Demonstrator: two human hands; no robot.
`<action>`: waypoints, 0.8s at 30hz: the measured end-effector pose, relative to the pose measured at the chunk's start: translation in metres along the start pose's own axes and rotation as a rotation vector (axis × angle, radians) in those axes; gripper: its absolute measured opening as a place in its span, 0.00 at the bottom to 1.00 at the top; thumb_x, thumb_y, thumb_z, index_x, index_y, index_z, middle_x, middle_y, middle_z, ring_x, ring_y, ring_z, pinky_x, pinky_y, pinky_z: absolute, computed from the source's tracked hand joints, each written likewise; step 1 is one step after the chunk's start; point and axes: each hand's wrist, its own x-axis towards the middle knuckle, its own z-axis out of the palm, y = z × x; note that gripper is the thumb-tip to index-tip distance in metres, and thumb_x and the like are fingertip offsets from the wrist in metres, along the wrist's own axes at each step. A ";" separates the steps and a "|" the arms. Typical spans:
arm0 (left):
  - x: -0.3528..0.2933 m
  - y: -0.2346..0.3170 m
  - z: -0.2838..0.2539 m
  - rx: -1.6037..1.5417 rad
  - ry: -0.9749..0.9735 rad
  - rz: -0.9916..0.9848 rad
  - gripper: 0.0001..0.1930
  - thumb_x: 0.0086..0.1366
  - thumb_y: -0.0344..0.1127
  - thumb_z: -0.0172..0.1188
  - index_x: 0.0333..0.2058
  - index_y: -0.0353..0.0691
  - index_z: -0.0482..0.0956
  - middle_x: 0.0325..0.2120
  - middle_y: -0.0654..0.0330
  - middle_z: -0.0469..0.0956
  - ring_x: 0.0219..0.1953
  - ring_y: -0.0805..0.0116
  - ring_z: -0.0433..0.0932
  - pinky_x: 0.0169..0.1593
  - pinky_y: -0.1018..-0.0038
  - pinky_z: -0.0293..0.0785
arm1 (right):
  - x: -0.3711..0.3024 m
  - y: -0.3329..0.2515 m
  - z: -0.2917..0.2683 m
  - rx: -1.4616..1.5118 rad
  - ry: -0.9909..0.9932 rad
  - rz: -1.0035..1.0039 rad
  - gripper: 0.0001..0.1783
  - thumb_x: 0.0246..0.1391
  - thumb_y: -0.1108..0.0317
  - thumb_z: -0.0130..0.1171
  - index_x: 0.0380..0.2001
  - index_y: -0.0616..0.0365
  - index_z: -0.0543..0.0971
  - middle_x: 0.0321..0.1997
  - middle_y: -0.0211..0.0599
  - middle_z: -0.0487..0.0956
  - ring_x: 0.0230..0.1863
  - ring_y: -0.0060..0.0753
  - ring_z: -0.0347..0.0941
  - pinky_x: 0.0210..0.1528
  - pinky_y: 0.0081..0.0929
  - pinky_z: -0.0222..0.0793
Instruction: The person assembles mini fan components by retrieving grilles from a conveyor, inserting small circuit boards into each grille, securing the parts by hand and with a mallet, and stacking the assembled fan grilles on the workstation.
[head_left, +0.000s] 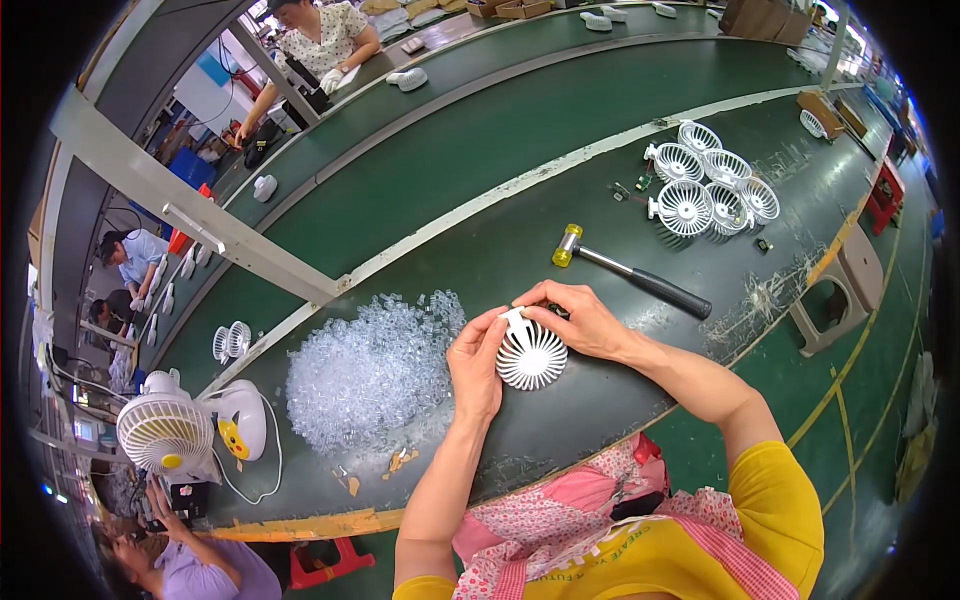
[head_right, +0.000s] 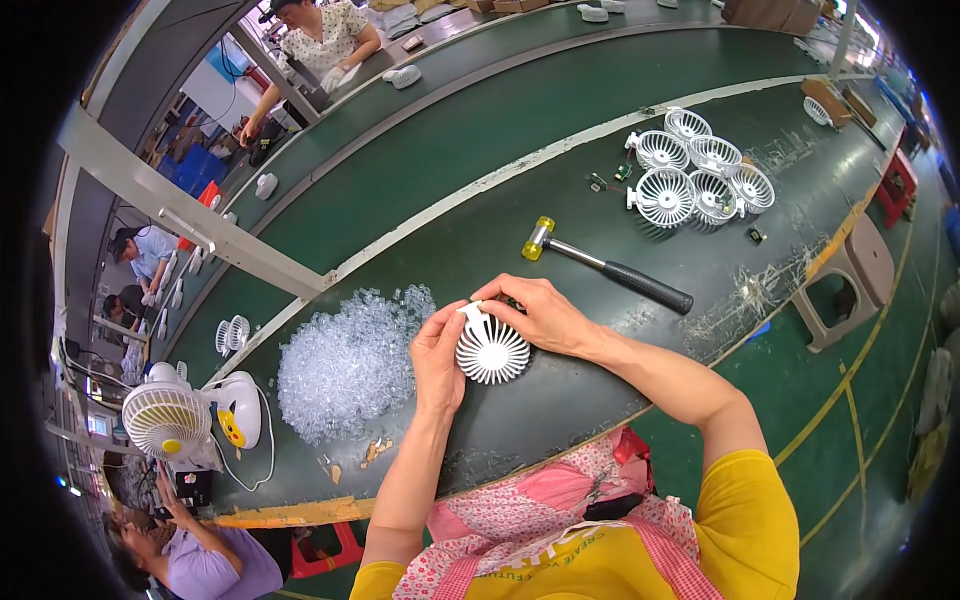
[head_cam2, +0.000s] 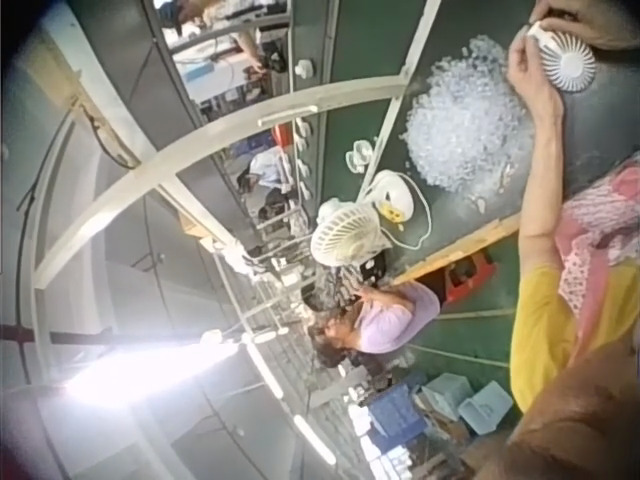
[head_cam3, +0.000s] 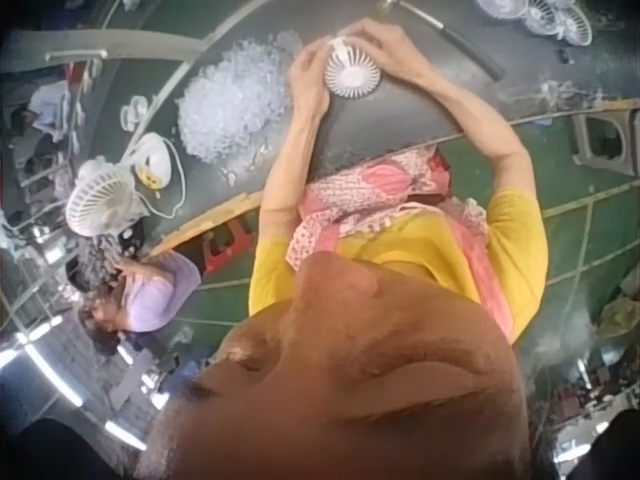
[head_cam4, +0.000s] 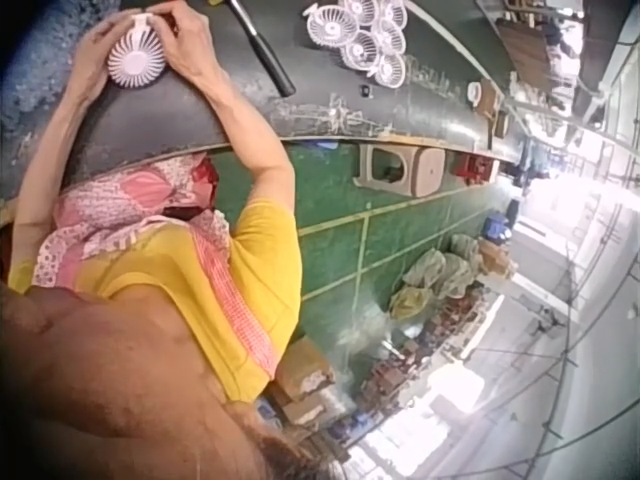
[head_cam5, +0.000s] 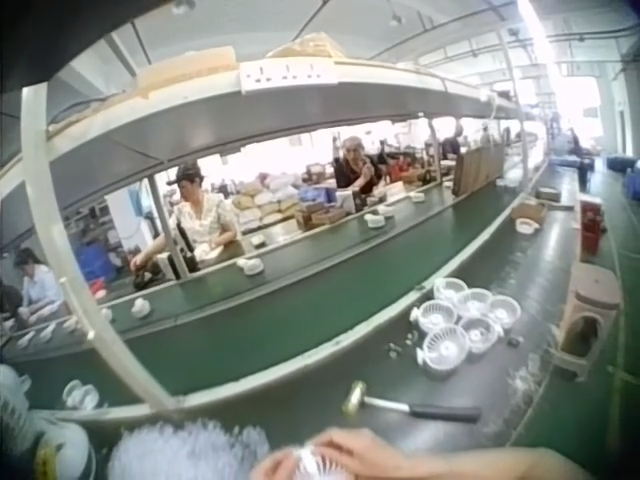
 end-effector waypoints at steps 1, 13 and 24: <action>0.000 0.001 0.002 -0.035 0.000 -0.011 0.10 0.68 0.28 0.59 0.46 0.31 0.80 0.39 0.59 0.82 0.39 0.77 0.80 0.44 0.80 0.77 | 0.001 -0.001 -0.001 0.049 -0.007 0.030 0.10 0.59 0.73 0.61 0.42 0.65 0.79 0.38 0.39 0.83 0.38 0.30 0.80 0.41 0.28 0.76; 0.002 0.007 -0.002 -0.076 0.067 -0.075 0.12 0.68 0.32 0.61 0.46 0.31 0.79 0.37 0.60 0.82 0.36 0.76 0.80 0.41 0.81 0.78 | 0.007 -0.001 -0.008 -0.172 0.016 -0.113 0.07 0.56 0.71 0.63 0.36 0.62 0.79 0.32 0.39 0.79 0.35 0.39 0.77 0.40 0.33 0.70; 0.006 -0.006 -0.005 0.013 -0.002 0.060 0.16 0.73 0.33 0.53 0.55 0.31 0.70 0.50 0.54 0.76 0.51 0.68 0.75 0.56 0.73 0.72 | 0.026 0.007 -0.017 0.274 -0.230 0.350 0.14 0.59 0.63 0.65 0.42 0.62 0.79 0.41 0.32 0.80 0.46 0.19 0.75 0.51 0.23 0.71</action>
